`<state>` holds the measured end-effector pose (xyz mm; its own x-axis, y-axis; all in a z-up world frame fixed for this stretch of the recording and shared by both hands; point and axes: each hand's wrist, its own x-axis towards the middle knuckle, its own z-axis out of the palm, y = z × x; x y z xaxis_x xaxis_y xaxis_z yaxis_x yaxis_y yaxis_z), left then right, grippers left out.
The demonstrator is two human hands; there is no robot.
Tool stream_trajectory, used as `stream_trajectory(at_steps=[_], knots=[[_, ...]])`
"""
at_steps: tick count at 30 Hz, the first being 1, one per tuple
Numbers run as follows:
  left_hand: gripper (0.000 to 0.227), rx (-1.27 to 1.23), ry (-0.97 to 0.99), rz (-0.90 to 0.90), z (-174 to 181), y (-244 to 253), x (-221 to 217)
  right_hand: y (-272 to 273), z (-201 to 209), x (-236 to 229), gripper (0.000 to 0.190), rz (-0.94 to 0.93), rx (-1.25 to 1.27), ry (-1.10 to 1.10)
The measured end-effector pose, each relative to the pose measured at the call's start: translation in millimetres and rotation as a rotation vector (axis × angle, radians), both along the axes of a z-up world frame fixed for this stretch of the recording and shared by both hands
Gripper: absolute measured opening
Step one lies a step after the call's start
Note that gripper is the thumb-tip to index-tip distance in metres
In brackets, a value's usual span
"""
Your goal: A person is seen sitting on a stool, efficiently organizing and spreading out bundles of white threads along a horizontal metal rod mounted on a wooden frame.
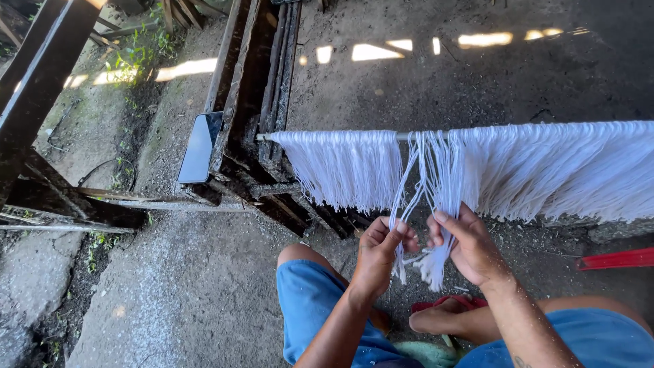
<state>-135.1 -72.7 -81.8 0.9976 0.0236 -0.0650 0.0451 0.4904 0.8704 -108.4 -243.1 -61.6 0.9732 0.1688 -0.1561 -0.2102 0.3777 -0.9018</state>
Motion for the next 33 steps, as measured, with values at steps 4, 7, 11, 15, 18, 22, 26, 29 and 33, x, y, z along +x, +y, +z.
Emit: stream_trajectory(at_steps=[4, 7, 11, 15, 18, 22, 26, 29, 33], knots=[[0.018, -0.074, -0.009, -0.044, 4.3, 5.2, -11.9, -20.9, -14.6, 7.1, 0.012, 0.004, -0.250, -0.079], [0.017, -0.006, -0.036, -0.099, 21.0, 10.0, -19.0, -16.9, -9.5, 17.9, 0.012, -0.095, -0.579, -0.176], [0.018, 0.047, -0.019, -0.103, 7.8, 7.8, -14.7, 12.2, 13.8, 5.5, 0.035, -0.005, -0.522, -0.025], [0.018, 0.118, -0.013, -0.039, 9.5, 4.7, -14.3, 28.9, 30.6, -8.4, 0.021, 0.007, -0.209, -0.011], [0.018, 0.141, -0.004, -0.020, 14.2, -0.1, -12.6, 22.9, 22.7, -7.5, 0.020, -0.014, -0.199, -0.029], [0.017, 0.114, -0.019, -0.008, 10.8, -1.7, -12.5, 16.5, 19.0, -9.2, 0.022, -0.030, -0.221, -0.037], [0.017, 0.128, -0.033, -0.030, 25.0, 6.8, -24.3, -5.6, -10.4, 8.5, 0.030, -0.048, -0.410, -0.083], [0.025, 0.083, -0.084, -0.273, 30.2, 12.5, -41.3, -17.4, -16.9, 24.4, 0.052, -0.087, -0.832, -0.085], [0.035, 0.212, 0.032, -0.434, -5.8, 5.3, -50.1, 0.5, -0.7, 9.3, 0.038, 0.160, -0.277, -0.021]])
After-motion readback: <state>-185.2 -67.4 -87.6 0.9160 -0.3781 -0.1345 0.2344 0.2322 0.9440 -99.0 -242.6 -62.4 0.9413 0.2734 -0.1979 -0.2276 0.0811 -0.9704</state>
